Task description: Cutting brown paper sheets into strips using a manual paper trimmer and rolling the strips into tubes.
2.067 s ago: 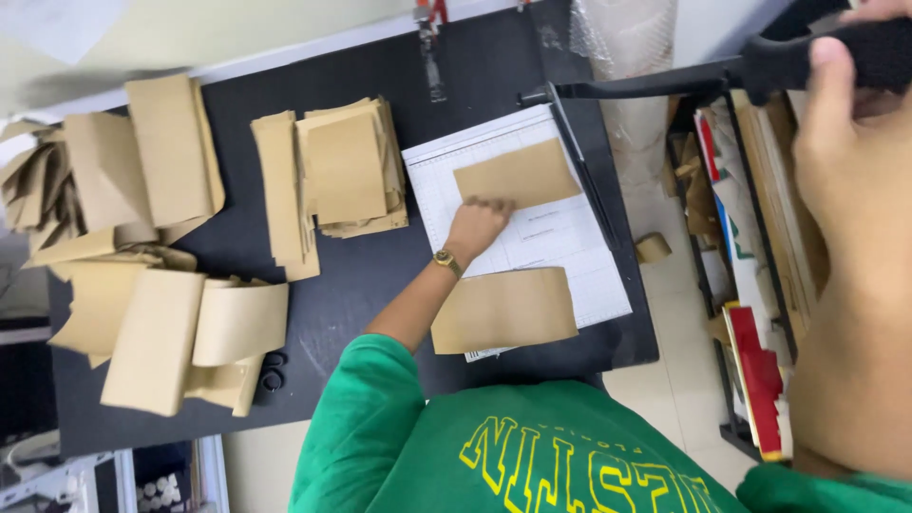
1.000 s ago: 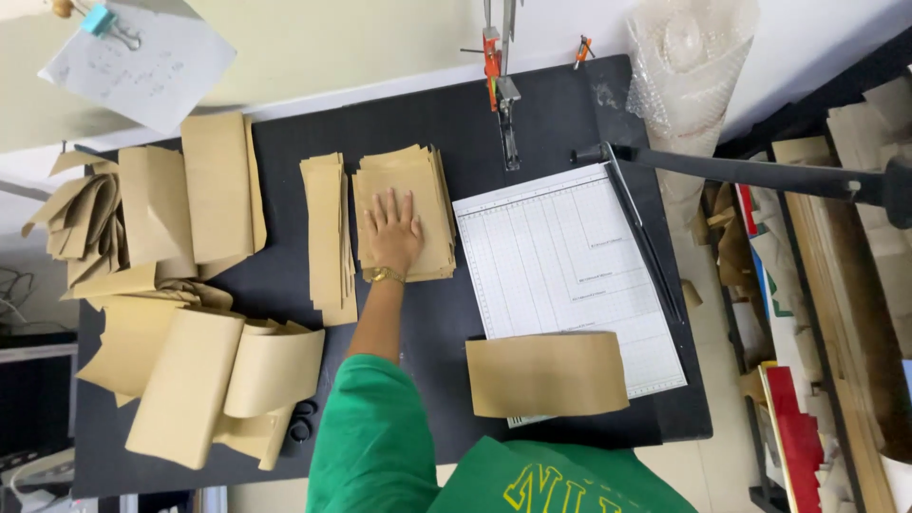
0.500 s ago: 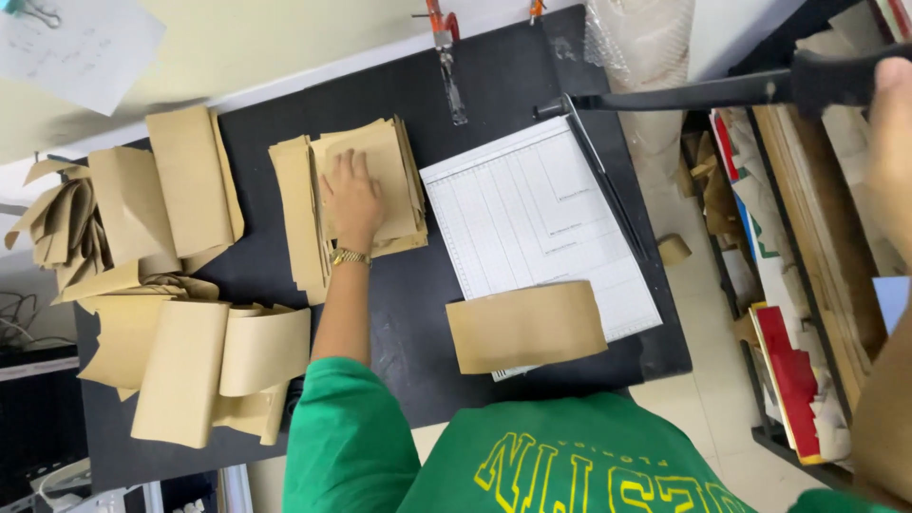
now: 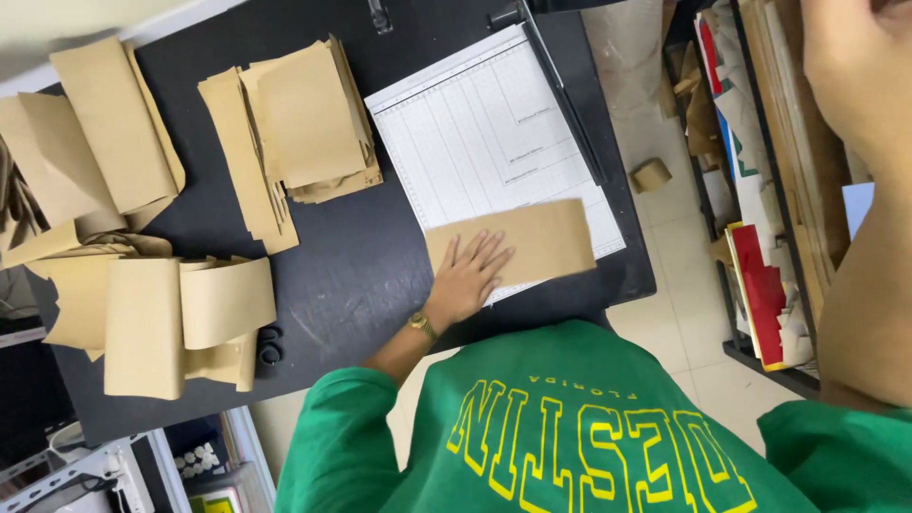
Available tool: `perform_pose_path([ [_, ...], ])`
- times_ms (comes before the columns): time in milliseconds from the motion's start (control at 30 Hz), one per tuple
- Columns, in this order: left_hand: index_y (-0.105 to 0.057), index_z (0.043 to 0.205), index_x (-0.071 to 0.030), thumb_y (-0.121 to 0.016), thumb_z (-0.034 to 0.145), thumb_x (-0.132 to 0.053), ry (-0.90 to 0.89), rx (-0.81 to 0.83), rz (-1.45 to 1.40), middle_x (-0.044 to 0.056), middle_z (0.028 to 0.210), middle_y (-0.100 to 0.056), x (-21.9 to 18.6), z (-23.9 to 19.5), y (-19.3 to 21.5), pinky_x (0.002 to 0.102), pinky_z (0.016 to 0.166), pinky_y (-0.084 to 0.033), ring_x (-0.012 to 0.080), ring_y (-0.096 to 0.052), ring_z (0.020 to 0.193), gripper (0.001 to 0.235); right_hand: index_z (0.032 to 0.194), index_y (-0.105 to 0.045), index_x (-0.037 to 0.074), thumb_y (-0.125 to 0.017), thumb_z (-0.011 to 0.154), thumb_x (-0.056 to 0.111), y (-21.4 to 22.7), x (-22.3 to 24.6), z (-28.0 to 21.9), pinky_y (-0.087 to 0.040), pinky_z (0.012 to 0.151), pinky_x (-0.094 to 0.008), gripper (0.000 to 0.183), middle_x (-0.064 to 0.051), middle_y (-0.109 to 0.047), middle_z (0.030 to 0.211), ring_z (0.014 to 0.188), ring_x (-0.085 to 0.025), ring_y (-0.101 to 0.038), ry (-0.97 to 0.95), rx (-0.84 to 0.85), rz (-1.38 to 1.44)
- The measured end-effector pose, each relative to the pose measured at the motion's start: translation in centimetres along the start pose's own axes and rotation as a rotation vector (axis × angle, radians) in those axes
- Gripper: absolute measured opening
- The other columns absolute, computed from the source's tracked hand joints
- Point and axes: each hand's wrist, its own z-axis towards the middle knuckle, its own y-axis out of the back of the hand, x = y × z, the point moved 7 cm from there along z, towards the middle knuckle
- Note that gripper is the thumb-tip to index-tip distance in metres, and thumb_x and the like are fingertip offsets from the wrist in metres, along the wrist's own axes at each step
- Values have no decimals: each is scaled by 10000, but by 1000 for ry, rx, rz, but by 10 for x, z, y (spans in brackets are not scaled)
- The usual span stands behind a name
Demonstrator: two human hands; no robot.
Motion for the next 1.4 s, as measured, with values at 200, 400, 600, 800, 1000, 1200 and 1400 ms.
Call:
perform_pose_path([
  [200, -493, 1518, -263, -479, 1013, -455, 128, -71, -96, 79, 1678, -292, 31, 91, 10, 676, 1189, -213, 333, -314, 1526, 541, 1362, -545, -176, -770, 1517, -105, 18, 19, -22, -439, 702, -305, 283, -212, -597, 995, 846, -228, -608, 41, -294, 65],
  [400, -480, 1548, -243, -467, 1063, -254, 64, -106, 54, 46, 1698, -227, 54, 153, 4, 634, 1201, -229, 289, -298, 1541, 486, 1388, -598, -169, -856, 1260, -35, 42, 64, -22, -464, 920, -505, 318, -315, -586, 1255, 1109, -482, -590, 260, -349, -316],
  [600, -429, 1564, -217, -434, 1072, -419, 296, -177, 47, -18, 1643, -375, 96, 210, -12, 582, 1200, -246, 222, -347, 1510, 532, 1275, -659, -195, -682, 1249, -123, 53, 94, -18, -536, 973, -516, 80, -312, -709, 1235, 1106, -480, -683, 374, -366, -164],
  [800, -338, 1607, -199, -345, 1087, -398, 435, -158, -66, -19, 1681, -309, 111, 252, -12, 578, 1224, -179, 215, -272, 1552, 556, 1300, -785, -110, -790, 1209, -37, 51, 92, -38, -571, 874, -434, 116, -221, -806, 1235, 1042, -346, -767, 153, -288, -303],
  [1000, -324, 1610, -203, -302, 1093, -399, 470, -167, -66, -32, 1670, -338, 114, 265, -8, 576, 1239, -164, 205, -280, 1552, 553, 1336, -820, 178, -815, 1135, 322, 36, 73, -73, -474, 585, -325, 247, 25, -800, 1012, 666, -175, -643, -9, -162, -629],
  [1200, -268, 1620, -194, -262, 1101, -399, 455, -48, -156, -5, 1686, -282, 111, 267, 2, 551, 1259, -102, 220, -217, 1568, 558, 1286, -795, 235, -734, 1072, 337, 24, 69, -82, -475, 554, -255, 245, 120, -732, 905, 673, -92, -637, 3, -69, -718],
  [1400, -298, 1615, -189, -289, 1100, -374, 419, -78, -96, -11, 1677, -310, 111, 269, 2, 545, 1252, -141, 222, -253, 1559, 547, 1229, -825, 210, -764, 1092, 262, 37, 78, -55, -471, 564, -305, 159, 92, -762, 946, 697, -137, -657, 23, -139, -611],
])
